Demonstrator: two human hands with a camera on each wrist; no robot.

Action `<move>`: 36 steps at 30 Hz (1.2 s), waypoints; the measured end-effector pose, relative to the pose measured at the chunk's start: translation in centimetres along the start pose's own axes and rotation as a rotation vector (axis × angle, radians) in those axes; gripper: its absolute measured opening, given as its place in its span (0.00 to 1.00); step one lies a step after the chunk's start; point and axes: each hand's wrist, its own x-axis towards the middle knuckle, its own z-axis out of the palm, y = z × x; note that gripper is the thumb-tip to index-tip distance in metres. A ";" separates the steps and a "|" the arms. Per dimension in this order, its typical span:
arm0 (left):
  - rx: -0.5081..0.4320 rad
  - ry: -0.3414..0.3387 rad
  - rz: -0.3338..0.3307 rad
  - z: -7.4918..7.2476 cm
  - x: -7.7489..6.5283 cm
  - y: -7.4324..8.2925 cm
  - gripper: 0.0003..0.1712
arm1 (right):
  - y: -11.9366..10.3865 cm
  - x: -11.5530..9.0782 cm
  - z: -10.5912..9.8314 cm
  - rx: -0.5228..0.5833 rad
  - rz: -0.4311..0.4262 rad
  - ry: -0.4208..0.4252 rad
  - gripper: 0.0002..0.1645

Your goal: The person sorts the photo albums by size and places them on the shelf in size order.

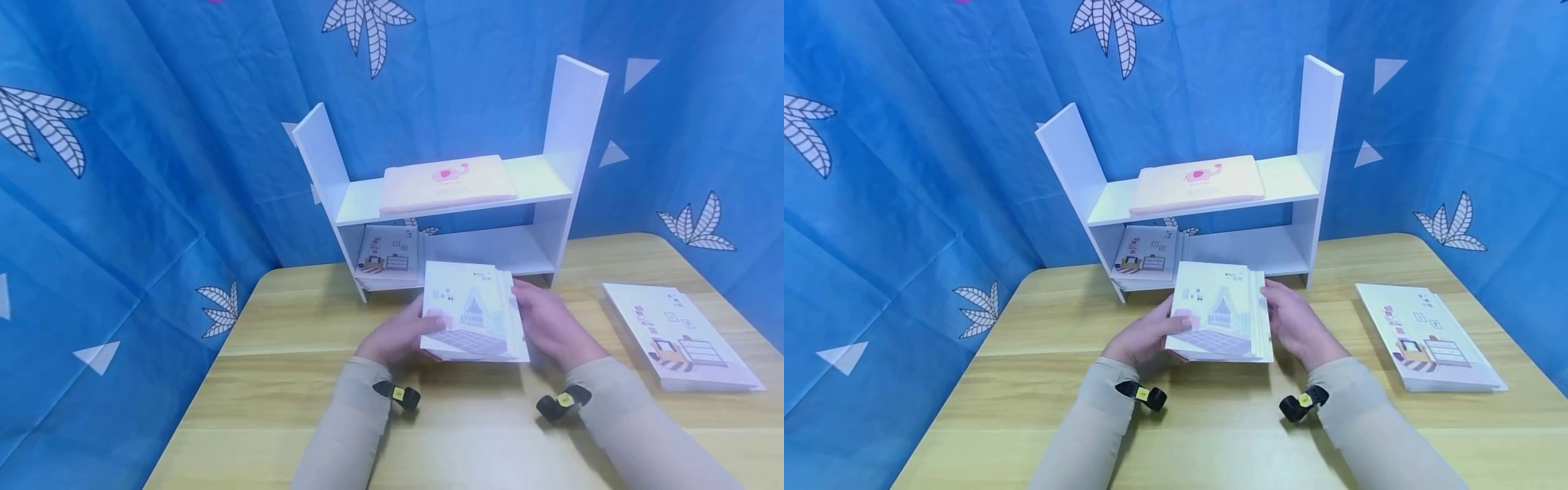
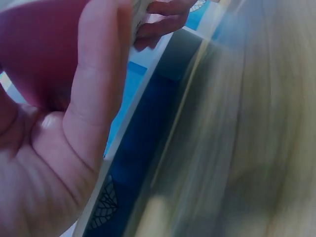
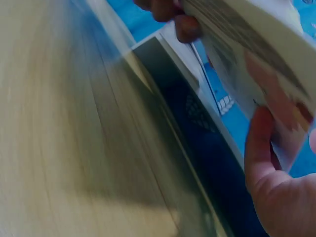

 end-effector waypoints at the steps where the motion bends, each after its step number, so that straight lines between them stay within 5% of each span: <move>1: 0.003 0.012 0.007 0.0 0.0 0.1 0.39 | 0.0 0.0 0.2 -0.003 0.010 -0.019 0.35; 14: 0.020 0.239 0.116 -0.3 0.8 0.6 0.28 | 0.2 0.1 1.2 -0.138 -0.089 -0.159 0.39; 24: 0.190 0.405 0.213 0.8 2.0 1.2 0.47 | 0.2 1.9 1.9 -0.305 -0.189 0.109 0.40; 28: 0.304 0.473 0.231 1.2 2.3 1.4 0.46 | -0.6 3.3 2.5 -0.514 -0.220 0.217 0.41; 31: 0.305 0.513 0.291 1.3 2.4 1.5 0.43 | -1.3 4.8 3.1 -0.634 -0.258 0.278 0.41; 36: 0.248 0.494 0.376 0.7 2.7 1.0 0.43 | -1.5 7.3 3.7 -0.652 -0.290 0.325 0.38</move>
